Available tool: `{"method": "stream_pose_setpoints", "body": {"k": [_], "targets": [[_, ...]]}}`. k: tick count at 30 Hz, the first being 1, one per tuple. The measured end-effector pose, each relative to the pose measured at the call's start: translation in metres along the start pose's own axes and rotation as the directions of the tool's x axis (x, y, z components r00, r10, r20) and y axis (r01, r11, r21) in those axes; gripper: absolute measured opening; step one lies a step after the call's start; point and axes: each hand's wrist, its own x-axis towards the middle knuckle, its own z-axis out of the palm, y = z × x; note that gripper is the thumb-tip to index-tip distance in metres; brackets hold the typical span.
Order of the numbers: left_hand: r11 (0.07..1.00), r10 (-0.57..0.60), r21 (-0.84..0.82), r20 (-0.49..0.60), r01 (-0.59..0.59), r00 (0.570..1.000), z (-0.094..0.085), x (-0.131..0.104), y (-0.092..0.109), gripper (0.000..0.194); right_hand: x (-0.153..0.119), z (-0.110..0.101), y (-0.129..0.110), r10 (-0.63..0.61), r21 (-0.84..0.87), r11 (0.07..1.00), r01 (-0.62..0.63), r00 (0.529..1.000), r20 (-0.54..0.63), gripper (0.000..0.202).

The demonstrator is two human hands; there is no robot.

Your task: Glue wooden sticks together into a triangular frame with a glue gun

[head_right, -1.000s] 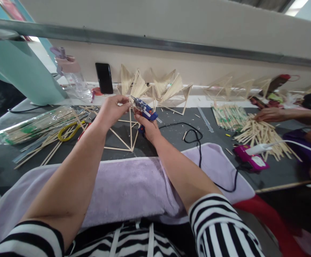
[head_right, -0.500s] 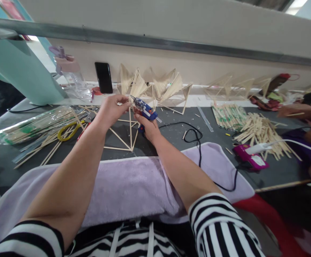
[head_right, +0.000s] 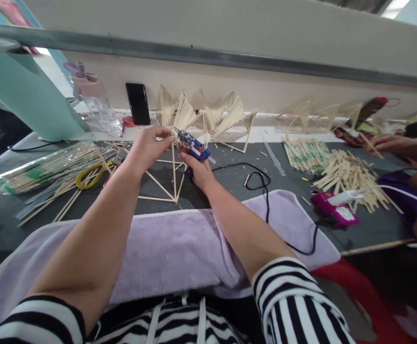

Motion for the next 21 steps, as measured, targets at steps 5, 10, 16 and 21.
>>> {"method": "stream_pose_setpoints", "body": {"k": [5, 10, 16, 21], "targets": [[1.0, -0.015, -0.01, -0.006, 0.015, 1.0, 0.0012, 0.0005, -0.0014, 0.014, -0.0004, 0.0, 0.0, 0.023, -0.027, 0.999, -0.024, 0.999, -0.024, 0.019], [1.0, -0.024, -0.009, 0.003, 0.024, 1.0, 0.0013, 0.0007, -0.0008, 0.015, -0.0006, -0.0003, 0.0005, 0.028, -0.038, 0.999, -0.029, 0.999, -0.029, 0.023], [1.0, -0.02, -0.005, 0.002, 0.02, 1.0, 0.0008, 0.0007, -0.0001, 0.014, -0.0009, 0.0002, -0.0003, 0.019, 0.0, 1.0, -0.019, 1.0, -0.02, 0.019], [0.999, -0.031, -0.01, 0.007, 0.031, 1.0, 0.0018, 0.0013, -0.0027, 0.014, -0.0021, 0.0016, -0.0019, 0.036, -0.024, 0.999, -0.037, 0.998, -0.049, 0.02]]}}
